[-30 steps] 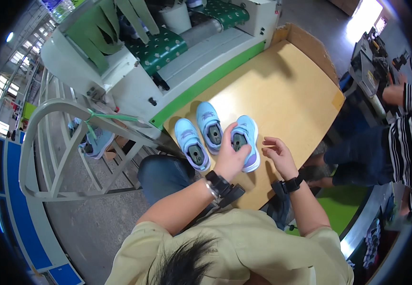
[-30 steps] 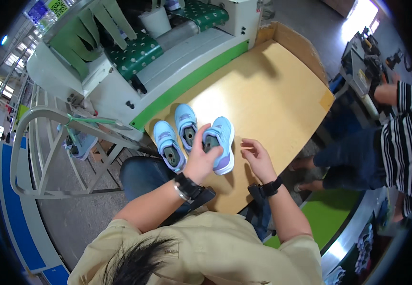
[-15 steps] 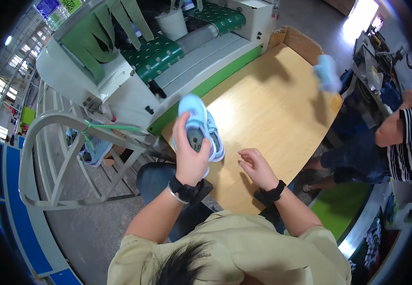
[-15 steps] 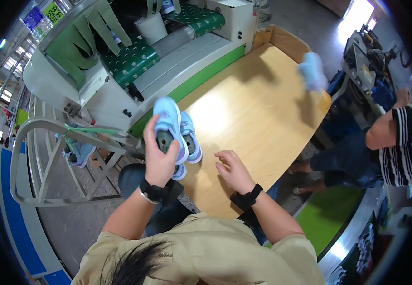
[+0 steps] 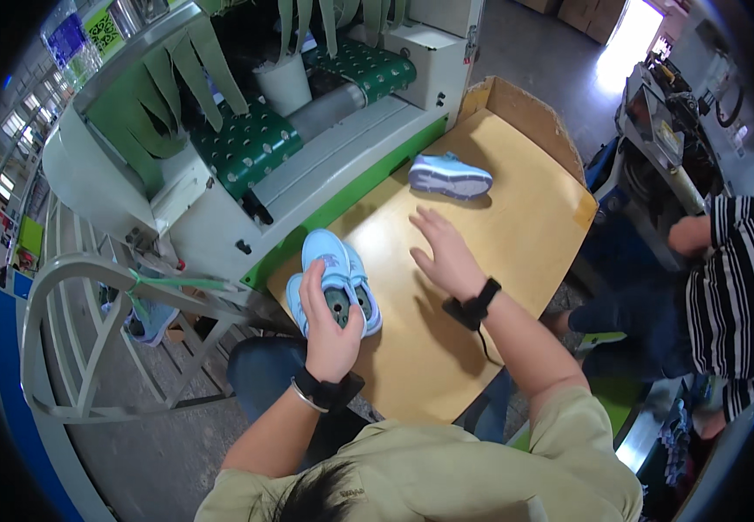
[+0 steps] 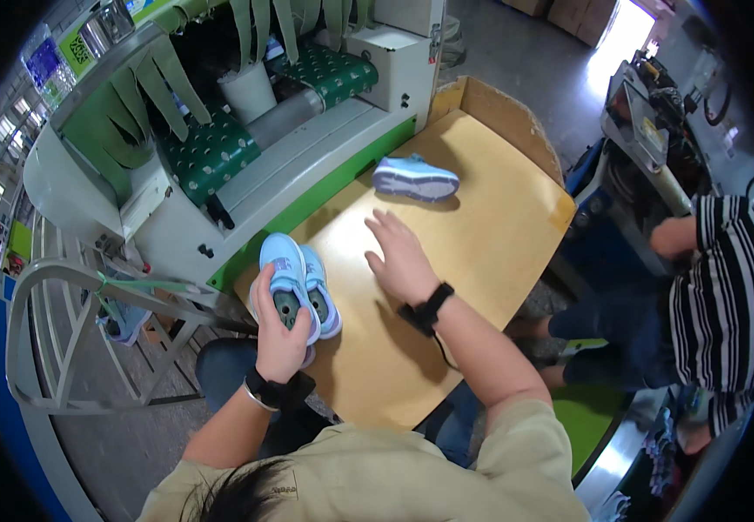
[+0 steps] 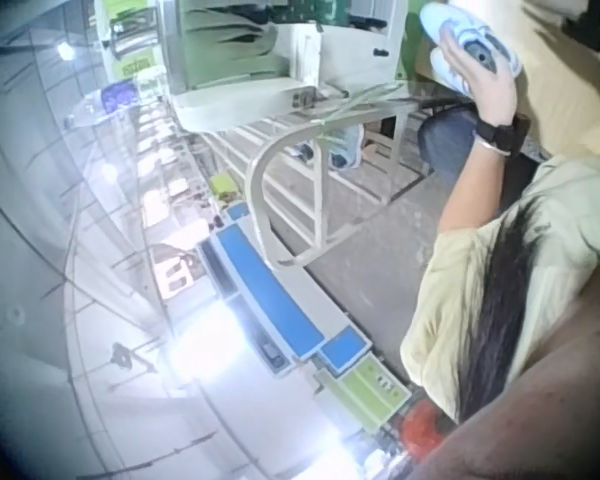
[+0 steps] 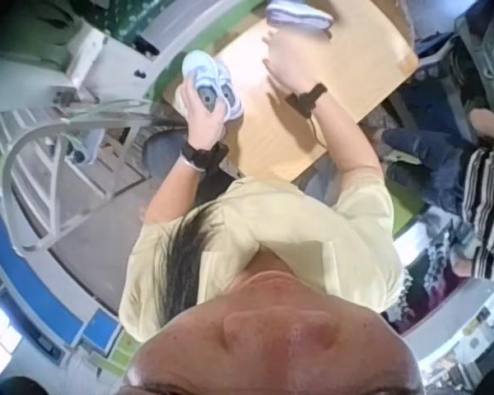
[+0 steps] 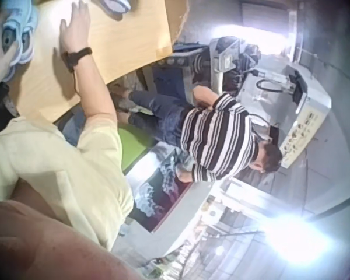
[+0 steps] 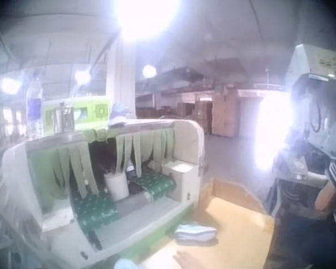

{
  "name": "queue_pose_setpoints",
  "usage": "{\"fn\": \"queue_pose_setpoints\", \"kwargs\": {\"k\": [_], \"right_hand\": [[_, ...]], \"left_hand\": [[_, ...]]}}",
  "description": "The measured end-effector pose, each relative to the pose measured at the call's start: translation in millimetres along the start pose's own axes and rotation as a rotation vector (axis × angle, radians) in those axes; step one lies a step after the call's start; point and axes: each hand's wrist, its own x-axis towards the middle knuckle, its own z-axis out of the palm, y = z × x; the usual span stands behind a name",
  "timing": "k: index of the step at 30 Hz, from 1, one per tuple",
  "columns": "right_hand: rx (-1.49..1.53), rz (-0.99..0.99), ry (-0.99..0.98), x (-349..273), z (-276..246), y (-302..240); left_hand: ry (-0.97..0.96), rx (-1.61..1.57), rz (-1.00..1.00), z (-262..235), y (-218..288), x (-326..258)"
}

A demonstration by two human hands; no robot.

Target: The person repeatedly picks up pairs of light blue and purple shoes from a table, places them onto a conveyor belt, and then retrieves them as they return. They handle the shoes one pair at a time, inspecting them briefly before placing them back on the table.

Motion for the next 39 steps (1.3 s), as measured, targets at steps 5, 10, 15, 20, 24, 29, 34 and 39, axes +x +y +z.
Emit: {"fn": "queue_pose_setpoints", "kwargs": {"k": [5,10,15,20,24,29,34,39], "right_hand": [[-0.386,0.262,0.165,106,-11,74],[-0.435,0.669,-0.198,90,-20,131],[-0.399,0.266,-0.043,-12,-33,135],[-0.633,0.145,0.103,-105,-64,102],[0.843,0.823,0.246,-160,-40,87],[0.884,0.730,0.310,-159,-12,16],[0.894,0.600,0.127,-106,36,-37],[0.869,0.349,0.012,-67,100,-24]], "left_hand": [[-0.004,-0.014,-0.028,-3,0,0],[-0.007,-0.014,-0.004,-2,-6,0],[-0.017,-0.023,0.012,0,-9,1],[-0.013,-0.016,0.017,-1,-5,2],[-0.017,-0.022,0.001,-1,-4,-1],[-0.012,-0.042,0.001,-1,-5,1],[-0.001,-0.038,0.012,-2,-6,0],[0.004,-0.012,0.050,1,-10,1]]}}
